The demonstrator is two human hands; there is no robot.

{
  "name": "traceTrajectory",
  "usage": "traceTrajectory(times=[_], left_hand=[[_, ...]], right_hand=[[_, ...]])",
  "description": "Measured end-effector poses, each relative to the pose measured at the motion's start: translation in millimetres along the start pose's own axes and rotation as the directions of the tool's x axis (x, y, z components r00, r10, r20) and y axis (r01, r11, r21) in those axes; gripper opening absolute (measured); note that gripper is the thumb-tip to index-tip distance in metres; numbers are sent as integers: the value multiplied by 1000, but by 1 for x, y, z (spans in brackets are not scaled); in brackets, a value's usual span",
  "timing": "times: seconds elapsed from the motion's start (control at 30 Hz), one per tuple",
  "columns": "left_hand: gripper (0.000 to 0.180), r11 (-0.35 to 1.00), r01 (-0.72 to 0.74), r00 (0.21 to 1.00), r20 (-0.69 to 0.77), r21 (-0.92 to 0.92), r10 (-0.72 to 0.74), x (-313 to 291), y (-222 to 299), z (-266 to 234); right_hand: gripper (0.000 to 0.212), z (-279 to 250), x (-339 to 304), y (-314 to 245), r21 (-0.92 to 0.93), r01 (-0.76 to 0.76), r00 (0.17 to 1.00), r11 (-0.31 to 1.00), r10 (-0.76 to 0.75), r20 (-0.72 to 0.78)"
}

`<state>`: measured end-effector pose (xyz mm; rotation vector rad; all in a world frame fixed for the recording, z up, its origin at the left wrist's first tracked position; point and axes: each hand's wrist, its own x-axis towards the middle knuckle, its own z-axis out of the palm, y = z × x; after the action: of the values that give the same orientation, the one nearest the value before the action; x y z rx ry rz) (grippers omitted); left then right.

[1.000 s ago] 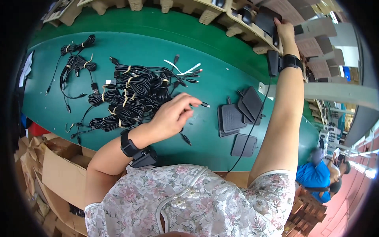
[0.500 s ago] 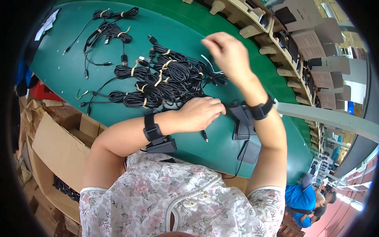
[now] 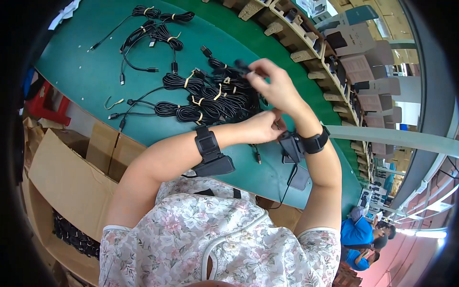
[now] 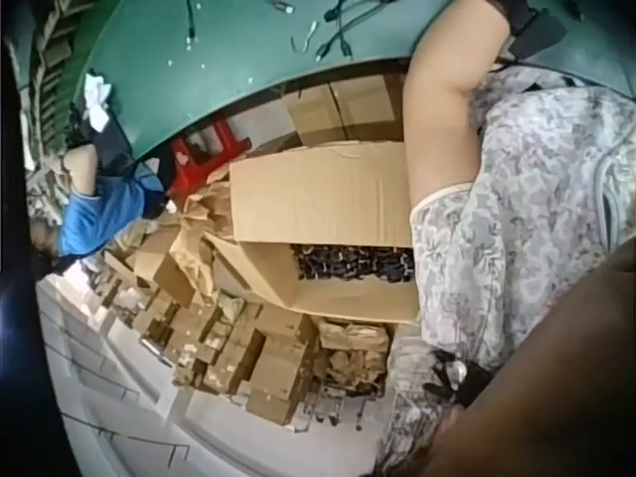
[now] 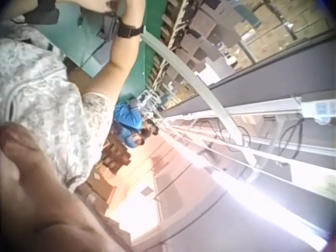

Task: The person picks up a base from a box, connects a cable to it, and places the assembly into a cardboard tray. They repeat this process several times and occasionally write in a notebook.

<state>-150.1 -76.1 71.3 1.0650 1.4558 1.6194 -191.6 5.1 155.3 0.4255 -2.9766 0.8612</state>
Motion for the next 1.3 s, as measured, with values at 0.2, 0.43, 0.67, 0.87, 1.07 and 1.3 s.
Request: traceTrajectory(times=[0.2, 0.43, 0.67, 0.87, 1.07, 1.3], left_hand=[[32, 617, -8, 997, -52, -787, -53, 1, 33, -26], [27, 606, -121, 980, -190, -786, -51, 2, 19, -25], [34, 693, -94, 972, -217, -714, -91, -2, 28, -11], [47, 932, 56, 980, -157, -357, -119, 2, 3, -15], [50, 932, 157, 976, -91, -326, -196, -3, 2, -14], [50, 935, 213, 964, -95, -285, -248, -5, 6, -12]], right_hand=[[14, -44, -37, 4, 924, -137, 860, 357, 506, -68], [14, -42, -79, -23, 278, -319, 911, 906, 374, -172], [21, -52, -85, 1, -103, -193, 978, 976, 184, -94], [18, -130, -67, 119, -500, -337, 866, 797, 54, -497], [16, -170, -36, 229, -664, -544, 838, 513, 286, -465], [24, -139, -3, 299, -524, -695, 716, 492, 414, -561]])
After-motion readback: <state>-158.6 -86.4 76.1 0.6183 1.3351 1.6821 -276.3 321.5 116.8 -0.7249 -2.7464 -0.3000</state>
